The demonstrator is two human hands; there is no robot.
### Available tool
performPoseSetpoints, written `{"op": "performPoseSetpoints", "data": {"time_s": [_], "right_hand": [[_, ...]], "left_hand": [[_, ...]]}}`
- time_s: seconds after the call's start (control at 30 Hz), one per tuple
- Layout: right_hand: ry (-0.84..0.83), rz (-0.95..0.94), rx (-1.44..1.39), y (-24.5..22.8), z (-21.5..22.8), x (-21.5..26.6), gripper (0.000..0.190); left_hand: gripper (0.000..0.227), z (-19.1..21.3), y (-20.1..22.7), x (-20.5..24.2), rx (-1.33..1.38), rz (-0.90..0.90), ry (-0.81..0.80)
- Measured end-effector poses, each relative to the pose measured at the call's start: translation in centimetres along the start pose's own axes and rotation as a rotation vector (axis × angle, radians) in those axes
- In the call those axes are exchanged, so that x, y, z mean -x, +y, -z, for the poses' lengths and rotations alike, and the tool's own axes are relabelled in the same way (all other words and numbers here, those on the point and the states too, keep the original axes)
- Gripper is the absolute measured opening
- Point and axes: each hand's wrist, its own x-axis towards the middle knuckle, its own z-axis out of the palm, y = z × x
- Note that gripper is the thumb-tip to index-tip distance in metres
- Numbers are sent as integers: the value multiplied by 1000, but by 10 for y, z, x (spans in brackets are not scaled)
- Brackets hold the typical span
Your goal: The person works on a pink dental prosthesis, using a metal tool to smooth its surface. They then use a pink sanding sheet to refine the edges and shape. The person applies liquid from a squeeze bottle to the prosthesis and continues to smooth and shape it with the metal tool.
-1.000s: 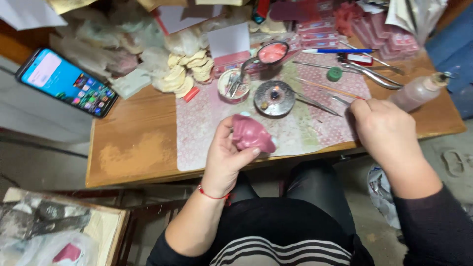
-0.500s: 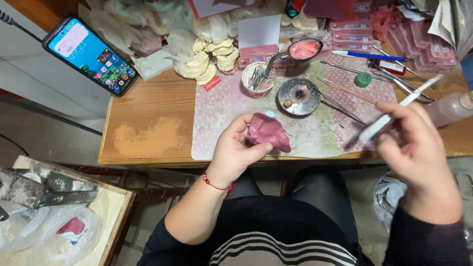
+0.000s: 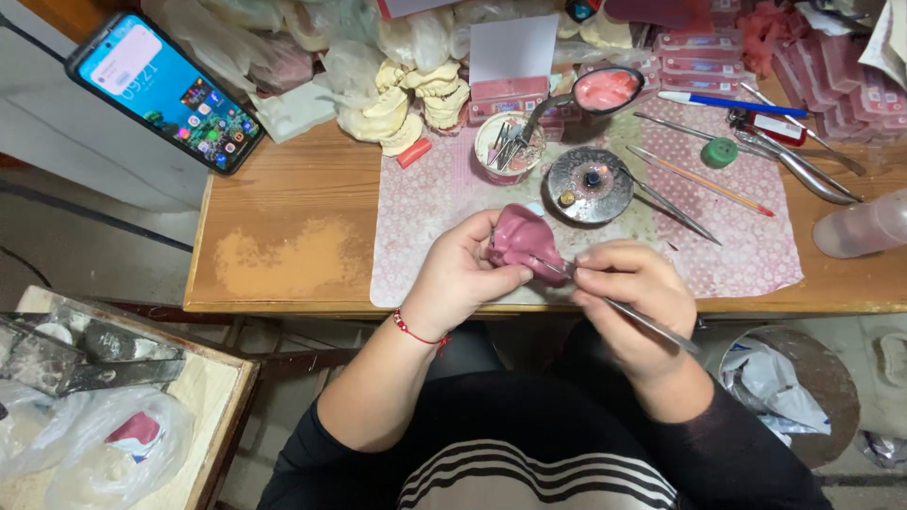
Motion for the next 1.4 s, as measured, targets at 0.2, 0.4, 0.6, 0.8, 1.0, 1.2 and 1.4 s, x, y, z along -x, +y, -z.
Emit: {"op": "performPoseSetpoints", "data": {"time_s": [0.2,0.4,0.6,0.8,1.0,1.2,1.4], "right_hand": [[31,86,-11,-7,-24,-10,22],[-8,147,37,-10,-29,-20,19],[-28,132,45,-10,-32,-20,18],[-36,128,55,-12,-33,-21,16],[-40,126,51,-10,-33,-20,17],[-85,75,78,-13,-28,-23,17],[-129,5,69,-18,-24,-25,16]], "left_hand": [[60,1,-2,-1,51,26,-6],[62,3,-1,0,19,41,-32],[65,3,1,-2,8,73,-45],[63,1,0,-2,7,76,-57],[67,1,0,-1,-8,77,-51],[66,-1,2,1,-38,55,-33],[65,-1,-7,3,-47,71,-37]]}}
